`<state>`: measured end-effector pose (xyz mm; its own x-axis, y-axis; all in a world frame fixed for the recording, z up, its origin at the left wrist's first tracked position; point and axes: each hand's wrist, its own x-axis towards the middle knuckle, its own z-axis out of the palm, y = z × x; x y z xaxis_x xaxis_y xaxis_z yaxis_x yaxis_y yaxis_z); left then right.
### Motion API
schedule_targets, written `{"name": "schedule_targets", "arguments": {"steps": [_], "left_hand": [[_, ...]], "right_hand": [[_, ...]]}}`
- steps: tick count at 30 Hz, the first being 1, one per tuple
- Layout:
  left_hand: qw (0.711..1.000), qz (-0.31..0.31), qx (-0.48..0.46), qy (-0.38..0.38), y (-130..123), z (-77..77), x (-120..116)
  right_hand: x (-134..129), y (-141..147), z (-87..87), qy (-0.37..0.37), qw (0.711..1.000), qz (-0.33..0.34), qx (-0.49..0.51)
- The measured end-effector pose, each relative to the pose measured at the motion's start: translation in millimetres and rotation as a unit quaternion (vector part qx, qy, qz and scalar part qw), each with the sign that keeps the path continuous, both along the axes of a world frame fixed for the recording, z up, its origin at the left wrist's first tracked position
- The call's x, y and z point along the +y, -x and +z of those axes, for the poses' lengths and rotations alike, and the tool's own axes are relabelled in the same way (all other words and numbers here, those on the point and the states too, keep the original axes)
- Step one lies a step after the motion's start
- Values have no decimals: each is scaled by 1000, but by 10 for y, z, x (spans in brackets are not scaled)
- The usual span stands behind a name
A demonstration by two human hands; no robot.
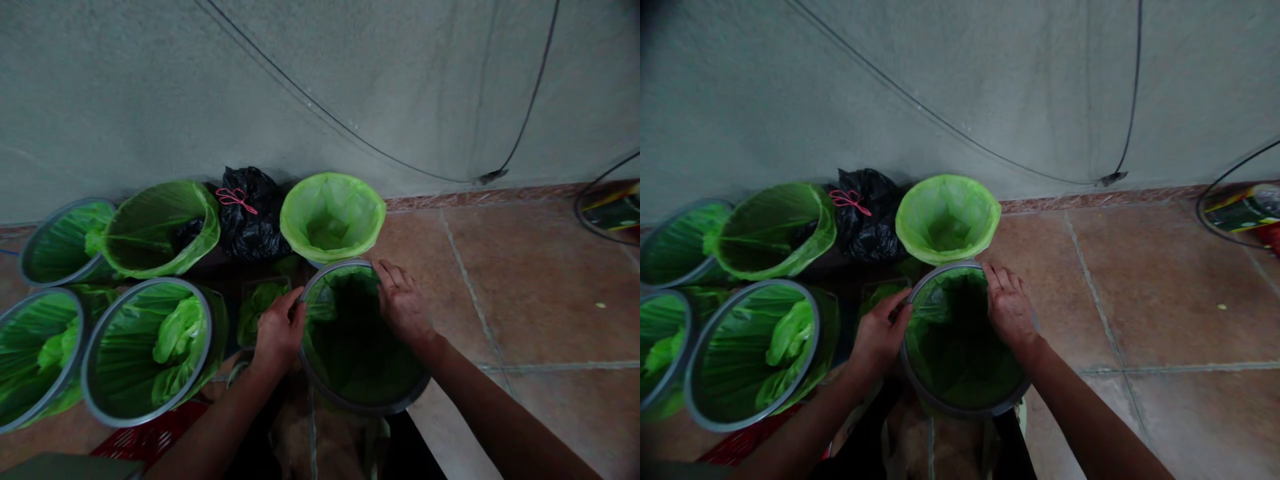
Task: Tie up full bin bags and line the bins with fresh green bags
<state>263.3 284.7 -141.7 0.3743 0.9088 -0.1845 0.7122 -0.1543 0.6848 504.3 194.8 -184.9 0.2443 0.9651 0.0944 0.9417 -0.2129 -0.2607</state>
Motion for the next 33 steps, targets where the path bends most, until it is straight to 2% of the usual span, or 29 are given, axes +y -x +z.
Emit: {"name": "schedule_targets", "arguments": {"steps": [9, 11, 14, 18, 21, 24, 28, 31, 33], "left_hand": [[1000, -4, 25, -11, 21, 19, -20], [1000, -3, 24, 0, 57, 33, -22], [999, 2, 19, 46, 115, 54, -21], [995, 14, 4, 101, 178, 36, -25], [992, 23, -26, 119, 228, -2, -27], [990, 29, -22, 138, 297, -13, -16], [986, 24, 39, 159, 426, -22, -28], [963, -31, 26, 265, 534, -107, -111], [920, -99, -48, 375, 589, -194, -204]], "right_hand": [[-11, -16, 80, -9, 1000, 1, 29], [-70, 19, 159, -37, 998, -13, 48], [-243, 181, 377, -79, 990, -7, 116], [-546, 572, 736, -34, 969, 75, 231], [-716, 839, 869, 30, 954, 166, 248], [-828, 969, 837, 65, 952, 210, 214], [-984, 919, 713, 68, 967, 180, 169], [-1131, 826, 662, 78, 971, 151, 168], [-1215, 794, 652, 83, 972, 146, 167]]}}
